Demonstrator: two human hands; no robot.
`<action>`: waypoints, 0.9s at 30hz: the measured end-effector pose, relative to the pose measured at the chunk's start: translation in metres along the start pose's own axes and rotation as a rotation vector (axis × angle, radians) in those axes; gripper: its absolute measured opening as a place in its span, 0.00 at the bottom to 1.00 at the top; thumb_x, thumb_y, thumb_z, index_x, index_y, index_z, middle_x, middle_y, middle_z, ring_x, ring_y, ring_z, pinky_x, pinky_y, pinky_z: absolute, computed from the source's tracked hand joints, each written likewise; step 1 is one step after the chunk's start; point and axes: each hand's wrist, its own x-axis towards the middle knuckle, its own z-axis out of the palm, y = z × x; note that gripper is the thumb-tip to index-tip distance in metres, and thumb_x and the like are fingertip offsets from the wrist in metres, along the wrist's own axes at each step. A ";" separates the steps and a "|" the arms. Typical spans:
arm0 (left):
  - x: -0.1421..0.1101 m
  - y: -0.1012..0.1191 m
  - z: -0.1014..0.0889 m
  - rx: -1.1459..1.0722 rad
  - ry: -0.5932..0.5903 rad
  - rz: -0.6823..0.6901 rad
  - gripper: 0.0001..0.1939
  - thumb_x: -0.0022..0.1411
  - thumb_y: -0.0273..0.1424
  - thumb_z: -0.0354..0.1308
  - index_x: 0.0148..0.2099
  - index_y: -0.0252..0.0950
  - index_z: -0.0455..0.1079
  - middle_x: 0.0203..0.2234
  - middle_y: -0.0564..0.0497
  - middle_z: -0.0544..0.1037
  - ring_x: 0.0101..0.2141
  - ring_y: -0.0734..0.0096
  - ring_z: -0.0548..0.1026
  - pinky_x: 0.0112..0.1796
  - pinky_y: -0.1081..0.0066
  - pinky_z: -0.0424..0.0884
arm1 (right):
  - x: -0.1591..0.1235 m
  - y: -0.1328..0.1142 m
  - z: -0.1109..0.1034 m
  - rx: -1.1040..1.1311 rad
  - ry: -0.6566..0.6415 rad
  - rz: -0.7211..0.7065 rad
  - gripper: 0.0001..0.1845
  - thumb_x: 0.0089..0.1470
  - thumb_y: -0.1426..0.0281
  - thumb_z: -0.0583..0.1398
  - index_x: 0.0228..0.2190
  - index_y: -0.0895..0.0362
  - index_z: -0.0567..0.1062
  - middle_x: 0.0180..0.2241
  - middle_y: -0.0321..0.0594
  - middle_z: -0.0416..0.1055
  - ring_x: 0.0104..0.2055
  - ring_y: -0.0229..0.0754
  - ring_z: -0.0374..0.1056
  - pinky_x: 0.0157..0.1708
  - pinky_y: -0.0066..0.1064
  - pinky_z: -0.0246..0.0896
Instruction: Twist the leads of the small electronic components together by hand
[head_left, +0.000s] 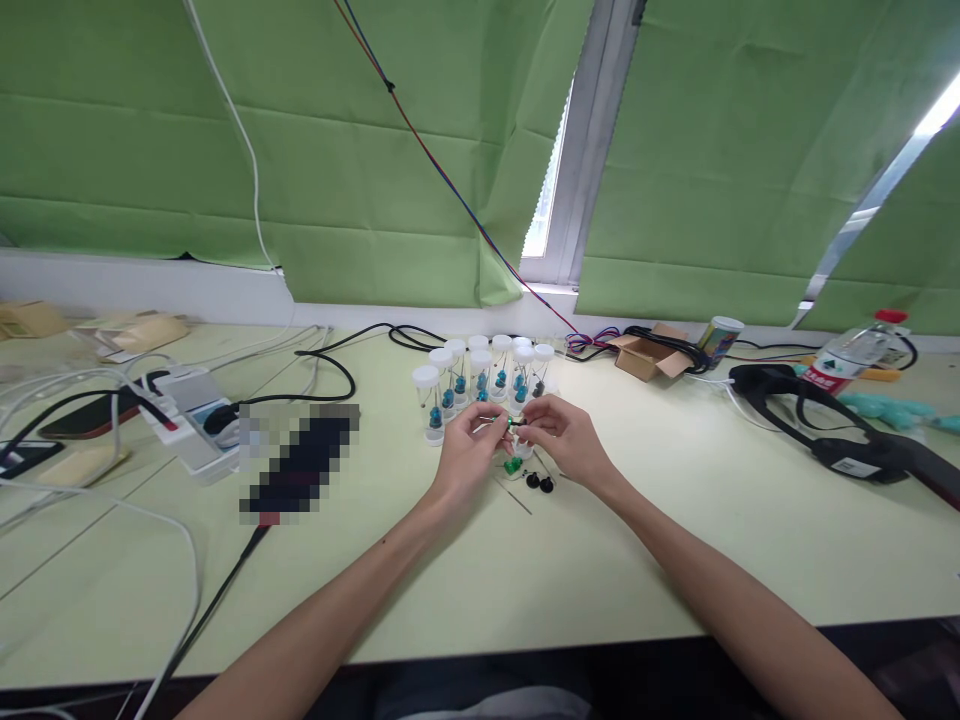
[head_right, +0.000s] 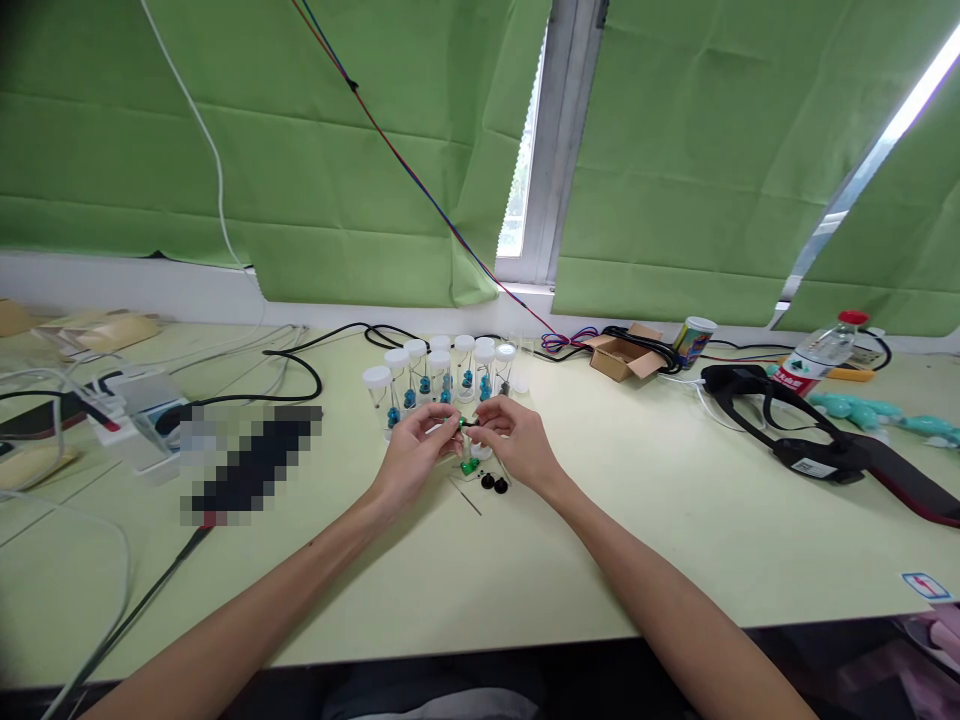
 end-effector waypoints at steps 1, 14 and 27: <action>0.000 -0.001 0.000 -0.005 -0.001 0.004 0.12 0.53 0.38 0.65 0.35 0.36 0.69 0.27 0.54 0.72 0.23 0.77 0.72 0.33 0.68 0.72 | 0.000 0.000 0.000 0.014 -0.001 0.007 0.15 0.47 0.60 0.67 0.33 0.55 0.72 0.30 0.38 0.71 0.30 0.41 0.71 0.32 0.34 0.72; 0.001 -0.003 -0.001 -0.015 -0.024 0.027 0.13 0.53 0.39 0.64 0.35 0.36 0.70 0.28 0.53 0.73 0.24 0.75 0.72 0.32 0.68 0.73 | 0.001 0.002 0.001 0.068 -0.045 0.000 0.14 0.52 0.58 0.64 0.32 0.55 0.71 0.25 0.36 0.72 0.25 0.41 0.72 0.27 0.34 0.70; 0.000 -0.001 0.000 0.004 -0.042 0.033 0.12 0.54 0.38 0.64 0.36 0.36 0.69 0.27 0.54 0.73 0.23 0.75 0.73 0.33 0.68 0.71 | 0.000 0.001 0.002 0.061 -0.036 0.016 0.16 0.56 0.56 0.60 0.30 0.57 0.73 0.21 0.36 0.71 0.21 0.38 0.69 0.24 0.30 0.68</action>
